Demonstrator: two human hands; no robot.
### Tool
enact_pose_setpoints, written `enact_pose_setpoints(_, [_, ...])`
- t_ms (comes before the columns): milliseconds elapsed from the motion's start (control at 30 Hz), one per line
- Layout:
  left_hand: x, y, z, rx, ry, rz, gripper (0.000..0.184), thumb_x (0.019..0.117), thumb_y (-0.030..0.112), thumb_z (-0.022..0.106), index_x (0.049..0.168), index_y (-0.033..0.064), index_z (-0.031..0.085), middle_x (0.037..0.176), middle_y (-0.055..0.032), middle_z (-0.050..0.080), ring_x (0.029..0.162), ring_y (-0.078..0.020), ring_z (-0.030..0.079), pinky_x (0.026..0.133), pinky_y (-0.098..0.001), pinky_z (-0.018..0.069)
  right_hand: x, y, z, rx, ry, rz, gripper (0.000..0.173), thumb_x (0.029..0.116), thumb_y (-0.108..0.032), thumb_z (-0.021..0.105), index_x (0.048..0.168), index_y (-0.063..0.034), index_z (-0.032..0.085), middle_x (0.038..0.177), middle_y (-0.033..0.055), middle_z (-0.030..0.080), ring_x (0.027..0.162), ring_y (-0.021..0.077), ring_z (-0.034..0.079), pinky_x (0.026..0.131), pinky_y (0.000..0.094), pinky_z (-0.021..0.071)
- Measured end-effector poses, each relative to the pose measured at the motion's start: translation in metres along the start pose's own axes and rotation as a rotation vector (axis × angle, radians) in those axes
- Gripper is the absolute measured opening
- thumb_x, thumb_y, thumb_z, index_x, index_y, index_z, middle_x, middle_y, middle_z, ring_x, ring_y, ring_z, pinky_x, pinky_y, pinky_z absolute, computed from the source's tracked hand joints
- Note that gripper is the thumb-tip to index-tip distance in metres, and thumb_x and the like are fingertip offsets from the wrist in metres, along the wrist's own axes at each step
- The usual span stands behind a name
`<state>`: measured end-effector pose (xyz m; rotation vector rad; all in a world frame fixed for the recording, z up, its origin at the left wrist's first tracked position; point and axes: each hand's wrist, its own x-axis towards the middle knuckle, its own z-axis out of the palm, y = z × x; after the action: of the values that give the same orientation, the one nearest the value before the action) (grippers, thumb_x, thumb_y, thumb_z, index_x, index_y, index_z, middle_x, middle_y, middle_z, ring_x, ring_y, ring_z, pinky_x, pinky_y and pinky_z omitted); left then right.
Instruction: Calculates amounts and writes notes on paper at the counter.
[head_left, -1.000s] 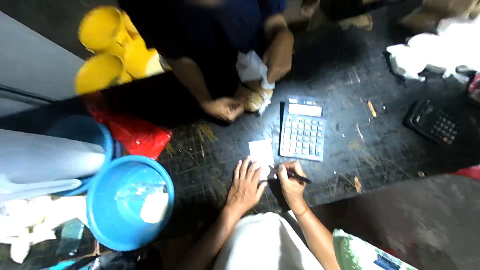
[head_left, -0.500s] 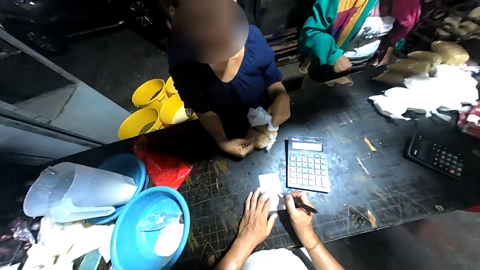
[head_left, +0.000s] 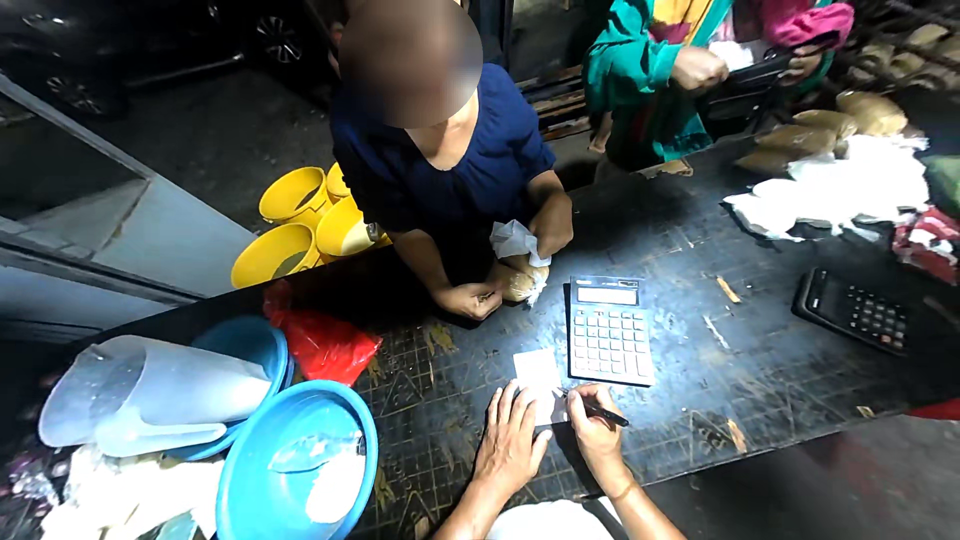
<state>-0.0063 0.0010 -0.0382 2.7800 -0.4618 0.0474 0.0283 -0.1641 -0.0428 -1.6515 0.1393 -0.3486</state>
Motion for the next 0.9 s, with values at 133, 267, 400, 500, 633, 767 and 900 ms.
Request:
enact_pose_setpoints(133, [-0.001, -0.001, 0.002, 0.003, 0.030, 0.017, 0.049, 0.1029, 0.049, 0.048, 0.136, 0.0166, 0.064, 0.152, -0.0026, 0.054, 0.149, -0.0318, 0.038, 0.122, -0.0560, 0.0278, 0.000, 0.000, 0.000, 0.009, 0.001, 0.005, 0.006, 0.0897, -0.013, 0.064, 0.089, -0.0070, 0.064, 0.070, -0.0040, 0.064, 0.054, 0.0010, 0.058, 0.050, 0.0173, 0.0503])
enact_pose_setpoints(267, [-0.003, 0.000, 0.003, -0.001, 0.025, 0.018, 0.048, 0.1026, 0.048, 0.049, 0.136, 0.0165, 0.064, 0.152, -0.0030, 0.054, 0.149, -0.0321, 0.037, 0.122, -0.0562, 0.0276, -0.002, 0.000, -0.002, 0.002, -0.004, 0.011, 0.007, 0.0903, -0.013, 0.064, 0.089, -0.0062, 0.065, 0.070, -0.0036, 0.064, 0.054, 0.0013, 0.058, 0.050, 0.0176, 0.0505])
enact_pose_setpoints(400, [-0.002, -0.001, 0.002, -0.020, 0.032, 0.013, 0.048, 0.1016, 0.047, 0.052, 0.135, 0.0156, 0.065, 0.149, -0.0052, 0.056, 0.148, -0.0335, 0.039, 0.122, -0.0567, 0.0278, -0.001, 0.000, -0.001, 0.011, -0.008, 0.010, 0.007, 0.0906, -0.011, 0.063, 0.092, -0.0047, 0.065, 0.072, -0.0027, 0.065, 0.056, 0.0017, 0.059, 0.051, 0.0181, 0.0513])
enact_pose_setpoints(500, [0.005, 0.001, -0.008, -0.074, 0.007, -0.001, 0.048, 0.1014, 0.044, 0.054, 0.134, 0.0109, 0.065, 0.148, -0.0109, 0.057, 0.147, -0.0376, 0.039, 0.122, -0.0600, 0.0269, 0.004, -0.009, -0.002, 0.012, -0.045, 0.007, 0.012, 0.0947, -0.007, 0.062, 0.102, 0.0031, 0.066, 0.082, 0.0026, 0.069, 0.063, 0.0041, 0.063, 0.058, 0.0217, 0.0558])
enact_pose_setpoints(633, [-0.001, 0.005, -0.005, -0.090, -0.049, -0.019, 0.049, 0.1037, 0.044, 0.051, 0.137, 0.0113, 0.063, 0.146, -0.0115, 0.058, 0.147, -0.0376, 0.040, 0.121, -0.0604, 0.0274, -0.004, -0.003, -0.005, -0.026, -0.033, 0.099, 0.014, 0.0934, -0.009, 0.067, 0.105, -0.0006, 0.064, 0.082, 0.0051, 0.070, 0.060, 0.0106, 0.064, 0.056, 0.0289, 0.0581])
enact_pose_setpoints(767, [-0.002, 0.000, 0.002, -0.067, -0.026, 0.001, 0.048, 0.1040, 0.045, 0.050, 0.140, 0.0151, 0.061, 0.150, -0.0093, 0.054, 0.150, -0.0349, 0.034, 0.123, -0.0585, 0.0246, -0.001, 0.000, 0.001, -0.117, -0.069, 0.021, 0.008, 0.0913, -0.011, 0.066, 0.086, -0.0072, 0.063, 0.071, 0.0000, 0.065, 0.058, 0.0079, 0.061, 0.053, 0.0260, 0.0539])
enact_pose_setpoints(900, [-0.001, -0.002, 0.002, -0.068, -0.036, 0.010, 0.048, 0.1026, 0.041, 0.052, 0.142, 0.0148, 0.059, 0.153, -0.0077, 0.051, 0.152, -0.0339, 0.031, 0.123, -0.0576, 0.0230, -0.003, 0.001, 0.005, -0.193, -0.110, -0.043, 0.010, 0.0905, -0.012, 0.067, 0.083, -0.0066, 0.064, 0.069, 0.0001, 0.063, 0.056, 0.0066, 0.059, 0.051, 0.0241, 0.0519])
